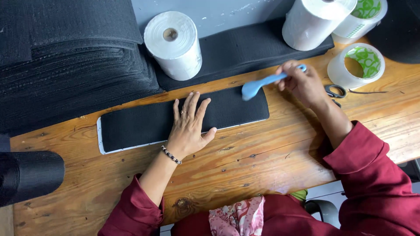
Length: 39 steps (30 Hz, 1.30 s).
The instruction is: Applying glue to a rectangular piece of black material using a blue spatula.
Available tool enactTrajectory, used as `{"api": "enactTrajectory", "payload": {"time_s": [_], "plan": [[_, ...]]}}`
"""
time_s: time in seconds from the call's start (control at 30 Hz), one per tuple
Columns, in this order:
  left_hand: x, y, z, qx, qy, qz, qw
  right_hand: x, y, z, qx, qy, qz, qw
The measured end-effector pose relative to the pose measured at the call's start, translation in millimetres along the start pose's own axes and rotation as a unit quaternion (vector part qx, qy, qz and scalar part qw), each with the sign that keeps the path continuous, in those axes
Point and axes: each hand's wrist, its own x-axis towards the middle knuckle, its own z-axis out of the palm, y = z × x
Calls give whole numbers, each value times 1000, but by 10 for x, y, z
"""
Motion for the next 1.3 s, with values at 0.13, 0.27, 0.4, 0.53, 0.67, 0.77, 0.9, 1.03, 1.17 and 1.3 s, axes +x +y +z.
{"api": "enactTrajectory", "payload": {"time_s": [0.13,0.27,0.4,0.53,0.67,0.77,0.9,1.03,1.17,1.3], "plan": [[-1,10,-9,-7,1,-2,1000,-10,-8,-80,17,10,0,1000],[5,-1,-19,-6,-7,9,1000,-152,62,-29,-19,-74,37,996],[-6,-11,7,4,-5,12,1000,-34,-48,-89,6,-20,-14,1000],[-17,-19,23,5,-1,13,1000,93,4,-279,11,20,-33,999],[-1,-14,16,1,0,14,1000,-117,-40,-56,-23,-66,7,998],[-2,-11,8,3,-7,14,1000,-139,-41,-32,-24,-86,22,996],[-4,-9,20,5,-11,13,1000,27,-61,-214,-6,4,-22,1000],[4,-8,21,8,-15,11,1000,-25,-28,-117,13,7,-11,1000],[-2,-12,6,5,-21,8,1000,-219,-72,139,-42,-100,18,994],[-10,0,-8,3,-23,9,1000,-60,15,19,-33,-43,-31,998]]}}
